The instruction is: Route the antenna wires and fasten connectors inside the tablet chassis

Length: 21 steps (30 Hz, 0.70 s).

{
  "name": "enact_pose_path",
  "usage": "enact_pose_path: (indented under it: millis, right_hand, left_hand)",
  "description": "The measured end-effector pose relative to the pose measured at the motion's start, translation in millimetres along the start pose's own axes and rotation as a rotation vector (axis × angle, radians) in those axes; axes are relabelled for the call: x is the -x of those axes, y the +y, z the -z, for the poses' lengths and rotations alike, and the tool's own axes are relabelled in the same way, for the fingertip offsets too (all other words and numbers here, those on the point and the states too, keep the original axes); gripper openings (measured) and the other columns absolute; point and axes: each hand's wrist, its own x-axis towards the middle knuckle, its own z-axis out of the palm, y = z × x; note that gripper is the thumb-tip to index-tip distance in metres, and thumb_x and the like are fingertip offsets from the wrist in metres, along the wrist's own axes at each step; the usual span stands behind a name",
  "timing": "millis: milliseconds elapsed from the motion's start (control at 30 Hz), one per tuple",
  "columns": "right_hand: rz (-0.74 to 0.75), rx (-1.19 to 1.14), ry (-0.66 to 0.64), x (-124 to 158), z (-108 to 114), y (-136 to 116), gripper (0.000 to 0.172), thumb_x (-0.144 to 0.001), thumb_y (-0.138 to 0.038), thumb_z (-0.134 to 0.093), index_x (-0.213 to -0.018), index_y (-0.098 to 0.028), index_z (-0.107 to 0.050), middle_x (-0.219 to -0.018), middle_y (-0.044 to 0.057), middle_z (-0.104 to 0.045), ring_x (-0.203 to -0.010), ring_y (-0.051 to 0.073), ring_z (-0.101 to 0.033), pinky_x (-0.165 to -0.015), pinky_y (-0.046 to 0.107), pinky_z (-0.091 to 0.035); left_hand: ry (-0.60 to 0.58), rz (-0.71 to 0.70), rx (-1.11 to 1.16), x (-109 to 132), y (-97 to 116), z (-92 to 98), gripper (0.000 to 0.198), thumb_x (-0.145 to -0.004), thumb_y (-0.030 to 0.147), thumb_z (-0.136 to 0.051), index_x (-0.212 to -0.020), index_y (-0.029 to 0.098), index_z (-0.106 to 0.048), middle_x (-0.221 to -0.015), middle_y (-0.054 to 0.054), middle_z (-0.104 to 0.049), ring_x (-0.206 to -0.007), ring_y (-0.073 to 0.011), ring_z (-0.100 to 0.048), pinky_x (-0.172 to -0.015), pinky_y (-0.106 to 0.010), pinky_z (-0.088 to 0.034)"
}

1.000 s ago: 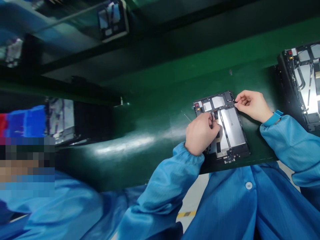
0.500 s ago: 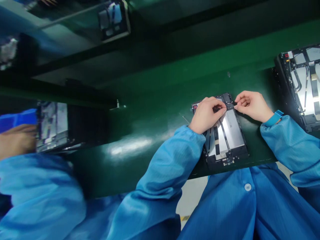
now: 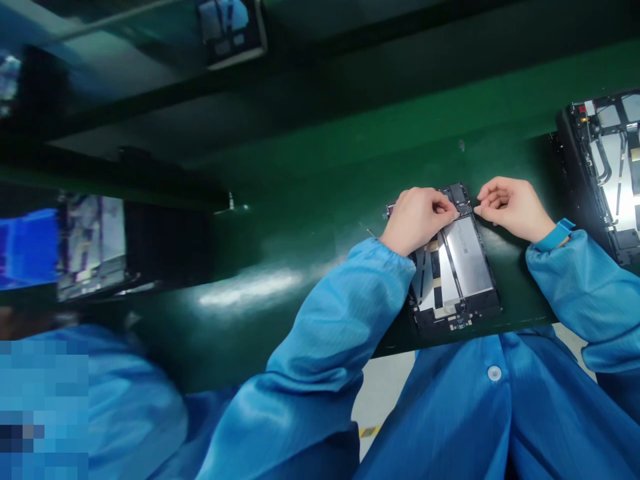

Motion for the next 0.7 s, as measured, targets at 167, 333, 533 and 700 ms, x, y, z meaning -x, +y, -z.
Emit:
enact_pose_path:
  millis: [167,333,533,700]
  right_hand:
    - [0.052,-0.084,0.031,-1,-1,1,0.031,-0.067,-0.034,-0.087,-0.081,-0.020,-0.063,-0.069,-0.001,-0.066,-0.060,0.012,-0.061,-0.060,0.028,-0.052]
    - [0.119,-0.156,0.071,-4,-13,-2,0.034,-0.067,-0.040,-0.088,-0.082,-0.021,-0.064,-0.079,0.000,-0.069,-0.071,0.014,-0.065,-0.066,0.029,-0.055]
    - [0.031,-0.055,0.101,-13,-19,2,0.029,-0.065,-0.028,-0.079,-0.091,-0.019,-0.068,-0.090,-0.001,-0.067,-0.059,0.007,-0.055,-0.058,0.025,-0.044]
    - [-0.021,-0.045,0.031,-17,-18,2,0.031,-0.061,-0.026,-0.078,-0.089,-0.017,-0.068,-0.086,-0.003,-0.060,-0.059,0.006,-0.052,-0.060,0.025,-0.041]
  left_hand:
    - [0.044,-0.110,-0.016,-2,-2,-6.7,0.014,-0.083,0.022,-0.069,-0.091,0.018,-0.079,-0.094,-0.005,-0.074,-0.086,-0.0203,-0.067,-0.086,-0.035,-0.052]
    - [0.115,-0.263,0.065,-4,-3,-17.8,0.012,-0.087,0.025,-0.071,-0.092,0.018,-0.079,-0.094,-0.006,-0.071,-0.091,-0.0205,-0.066,-0.085,-0.033,-0.050]
    - [0.253,-0.016,0.070,0,-4,-23.2,0.011,-0.084,0.026,-0.071,-0.082,0.018,-0.079,-0.081,-0.004,-0.068,-0.076,-0.0196,-0.062,-0.072,-0.032,-0.044]
    - [0.247,0.003,0.062,0,-3,-24.8,0.012,-0.085,0.023,-0.069,-0.083,0.018,-0.080,-0.083,-0.005,-0.069,-0.077,-0.0199,-0.062,-0.073,-0.033,-0.044]
